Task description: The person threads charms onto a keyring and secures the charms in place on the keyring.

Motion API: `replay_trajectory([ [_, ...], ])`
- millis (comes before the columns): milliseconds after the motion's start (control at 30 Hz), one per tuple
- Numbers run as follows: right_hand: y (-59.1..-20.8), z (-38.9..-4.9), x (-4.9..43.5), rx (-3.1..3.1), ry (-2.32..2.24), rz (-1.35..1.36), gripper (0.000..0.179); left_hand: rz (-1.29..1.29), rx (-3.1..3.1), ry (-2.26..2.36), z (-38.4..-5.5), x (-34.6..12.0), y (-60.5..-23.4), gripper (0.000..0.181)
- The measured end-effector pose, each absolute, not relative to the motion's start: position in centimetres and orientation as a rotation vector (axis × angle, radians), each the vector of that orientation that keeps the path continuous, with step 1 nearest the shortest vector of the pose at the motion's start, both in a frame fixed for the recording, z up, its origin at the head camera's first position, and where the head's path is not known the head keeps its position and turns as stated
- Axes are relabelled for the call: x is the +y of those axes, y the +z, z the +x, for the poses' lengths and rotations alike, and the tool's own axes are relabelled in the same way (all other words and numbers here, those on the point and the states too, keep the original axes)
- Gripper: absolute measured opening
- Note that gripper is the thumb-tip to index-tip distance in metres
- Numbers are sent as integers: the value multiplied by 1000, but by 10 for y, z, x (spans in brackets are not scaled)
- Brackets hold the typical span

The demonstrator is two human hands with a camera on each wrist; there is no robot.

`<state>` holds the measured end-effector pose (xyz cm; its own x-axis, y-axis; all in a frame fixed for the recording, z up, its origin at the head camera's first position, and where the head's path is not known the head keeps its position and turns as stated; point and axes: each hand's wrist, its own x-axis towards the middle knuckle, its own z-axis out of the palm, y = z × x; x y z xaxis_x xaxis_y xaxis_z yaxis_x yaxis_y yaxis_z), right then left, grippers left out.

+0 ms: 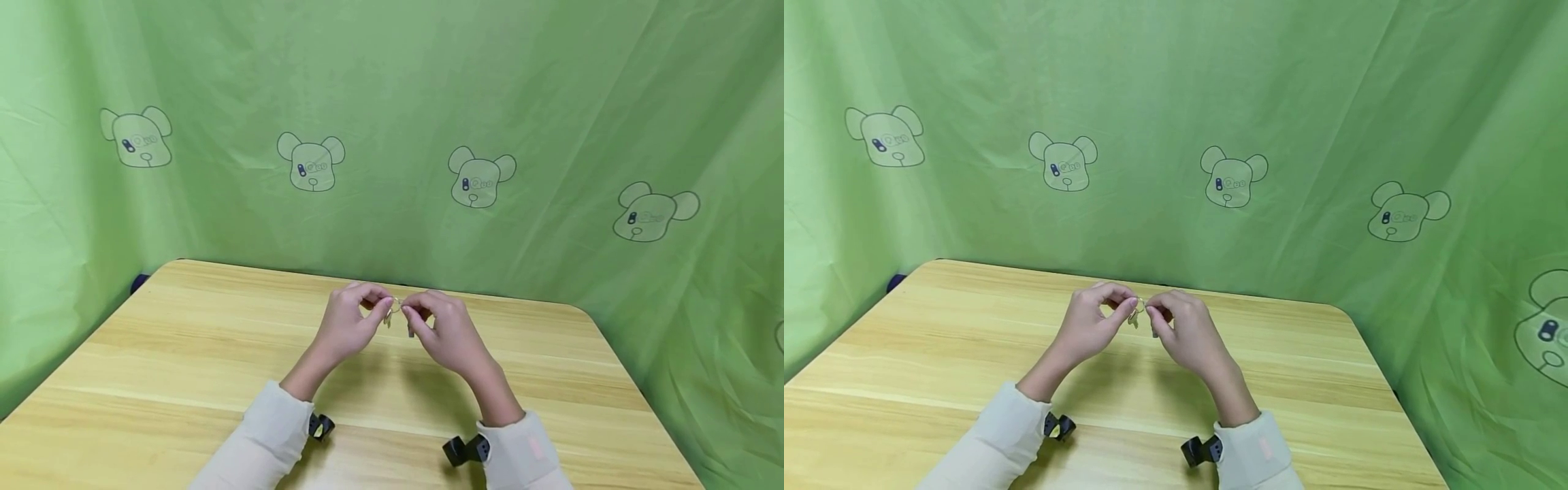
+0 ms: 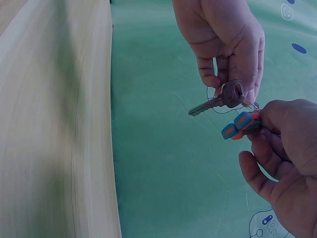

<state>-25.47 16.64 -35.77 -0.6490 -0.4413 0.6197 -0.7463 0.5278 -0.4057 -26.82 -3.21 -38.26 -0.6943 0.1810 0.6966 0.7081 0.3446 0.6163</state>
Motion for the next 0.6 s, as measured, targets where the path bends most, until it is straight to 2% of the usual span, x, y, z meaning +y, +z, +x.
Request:
replay_trajectory([
  [367, -356, -254, 169, -2429, 899, 979, 8, -791, -2138, -1354, -271, -34, -385, 6],
  [600, -364, -261, 171, -2692, 669, 1053, 6, -764, -2489, -1430, -277, -40, -395, 6],
])
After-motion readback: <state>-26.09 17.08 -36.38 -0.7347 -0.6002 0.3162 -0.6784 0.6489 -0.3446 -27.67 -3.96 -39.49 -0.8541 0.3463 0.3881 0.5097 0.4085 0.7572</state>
